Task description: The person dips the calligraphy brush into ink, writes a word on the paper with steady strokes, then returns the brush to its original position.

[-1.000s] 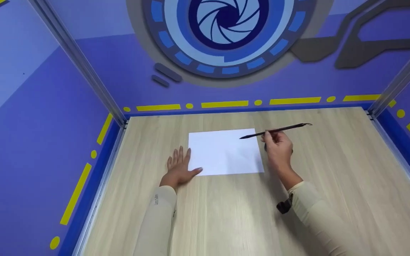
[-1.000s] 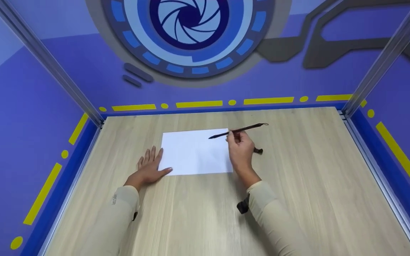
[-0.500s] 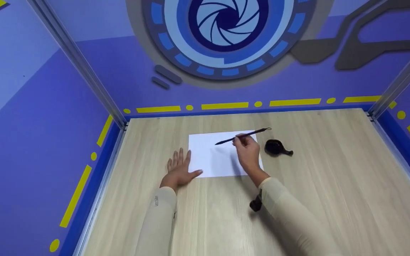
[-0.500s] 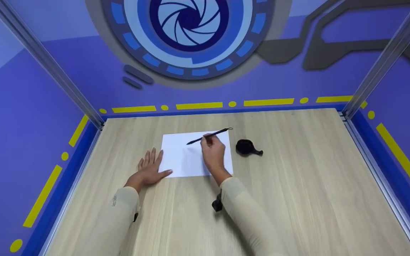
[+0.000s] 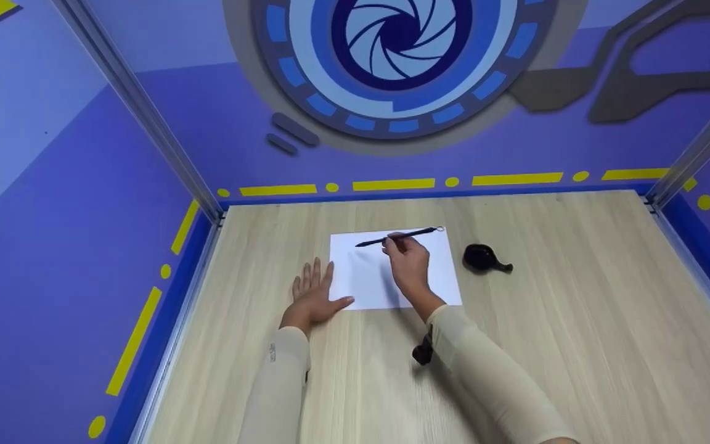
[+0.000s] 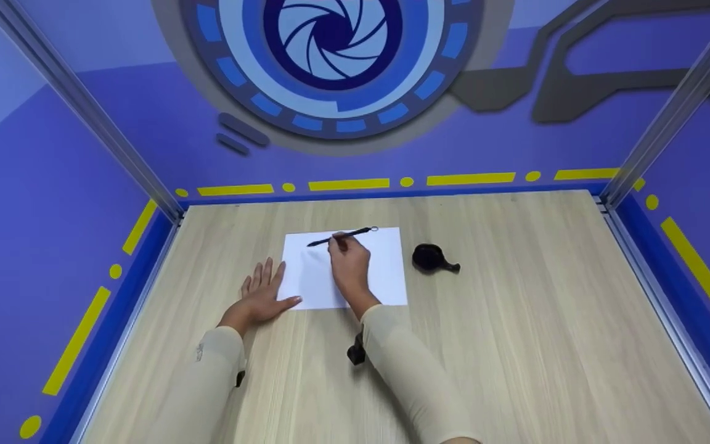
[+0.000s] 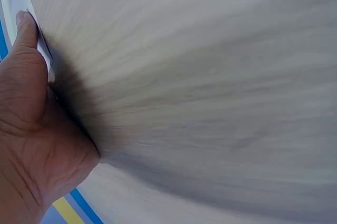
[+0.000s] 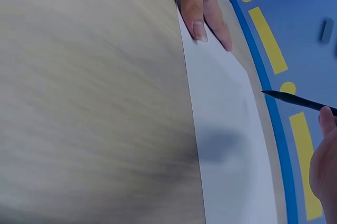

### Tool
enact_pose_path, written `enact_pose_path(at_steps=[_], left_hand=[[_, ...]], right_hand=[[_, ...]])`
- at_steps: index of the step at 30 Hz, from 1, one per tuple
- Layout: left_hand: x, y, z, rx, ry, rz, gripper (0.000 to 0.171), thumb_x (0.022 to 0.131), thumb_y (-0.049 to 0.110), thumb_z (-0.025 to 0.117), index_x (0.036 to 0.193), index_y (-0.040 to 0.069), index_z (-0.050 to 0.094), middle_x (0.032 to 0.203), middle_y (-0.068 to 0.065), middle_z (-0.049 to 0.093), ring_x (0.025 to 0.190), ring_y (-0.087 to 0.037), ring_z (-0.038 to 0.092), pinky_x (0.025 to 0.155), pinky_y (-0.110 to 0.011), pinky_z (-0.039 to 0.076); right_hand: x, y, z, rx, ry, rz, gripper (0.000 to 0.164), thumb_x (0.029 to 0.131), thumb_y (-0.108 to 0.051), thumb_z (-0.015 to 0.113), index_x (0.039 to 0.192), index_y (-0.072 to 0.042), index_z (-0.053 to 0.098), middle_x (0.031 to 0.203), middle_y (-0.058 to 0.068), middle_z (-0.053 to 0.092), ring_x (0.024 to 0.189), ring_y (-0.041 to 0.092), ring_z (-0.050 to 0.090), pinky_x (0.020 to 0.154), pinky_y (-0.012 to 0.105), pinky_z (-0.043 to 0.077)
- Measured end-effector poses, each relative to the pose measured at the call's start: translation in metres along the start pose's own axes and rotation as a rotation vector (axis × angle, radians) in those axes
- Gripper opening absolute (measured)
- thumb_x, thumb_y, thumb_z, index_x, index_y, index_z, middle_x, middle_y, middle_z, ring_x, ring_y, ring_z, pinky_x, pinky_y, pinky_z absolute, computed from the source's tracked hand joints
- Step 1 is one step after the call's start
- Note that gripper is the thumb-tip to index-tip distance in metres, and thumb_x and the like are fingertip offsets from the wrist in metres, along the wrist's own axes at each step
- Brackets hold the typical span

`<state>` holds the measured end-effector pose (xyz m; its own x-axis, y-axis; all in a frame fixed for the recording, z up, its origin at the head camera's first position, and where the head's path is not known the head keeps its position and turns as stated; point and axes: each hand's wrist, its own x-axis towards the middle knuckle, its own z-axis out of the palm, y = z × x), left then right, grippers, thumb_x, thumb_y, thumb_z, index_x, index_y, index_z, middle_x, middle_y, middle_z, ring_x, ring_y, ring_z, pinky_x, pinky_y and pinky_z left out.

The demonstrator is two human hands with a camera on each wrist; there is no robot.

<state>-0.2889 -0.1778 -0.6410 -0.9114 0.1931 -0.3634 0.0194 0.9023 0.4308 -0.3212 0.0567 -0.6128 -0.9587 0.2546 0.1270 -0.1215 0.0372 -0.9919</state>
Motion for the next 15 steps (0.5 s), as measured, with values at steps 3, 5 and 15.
enact_pose_path(at_steps=[3,5,15], left_hand=[[-0.006,0.003,-0.003,0.005,0.022,-0.002,0.105,0.100,0.069,0.059,0.174,0.021,0.004,0.181,-0.012,-0.018,0.168,-0.039,-0.019,0.135,-0.063,-0.009],[-0.007,0.002,-0.002,0.020,0.025,-0.007,0.105,0.099,0.070,0.058,0.174,0.022,0.004,0.182,-0.013,-0.017,0.169,-0.039,-0.018,0.135,-0.063,-0.008],[-0.004,0.006,-0.002,0.017,0.034,0.011,0.104,0.100,0.069,0.059,0.174,0.021,0.004,0.182,-0.013,-0.015,0.169,-0.039,-0.017,0.135,-0.063,-0.007]], right_hand=[[-0.001,-0.001,0.008,-0.044,-0.015,0.005,0.017,0.102,-0.015,0.070,0.108,-0.001,0.079,0.104,0.017,0.081,0.093,0.025,0.081,0.083,0.027,0.065],[-0.003,0.000,0.012,-0.074,-0.021,0.002,0.018,0.102,-0.016,0.070,0.109,-0.002,0.079,0.103,0.016,0.081,0.092,0.023,0.081,0.082,0.028,0.065],[-0.002,-0.003,0.020,-0.168,-0.022,-0.044,0.016,0.101,-0.017,0.071,0.108,-0.005,0.079,0.102,0.018,0.081,0.088,0.021,0.080,0.079,0.029,0.063]])
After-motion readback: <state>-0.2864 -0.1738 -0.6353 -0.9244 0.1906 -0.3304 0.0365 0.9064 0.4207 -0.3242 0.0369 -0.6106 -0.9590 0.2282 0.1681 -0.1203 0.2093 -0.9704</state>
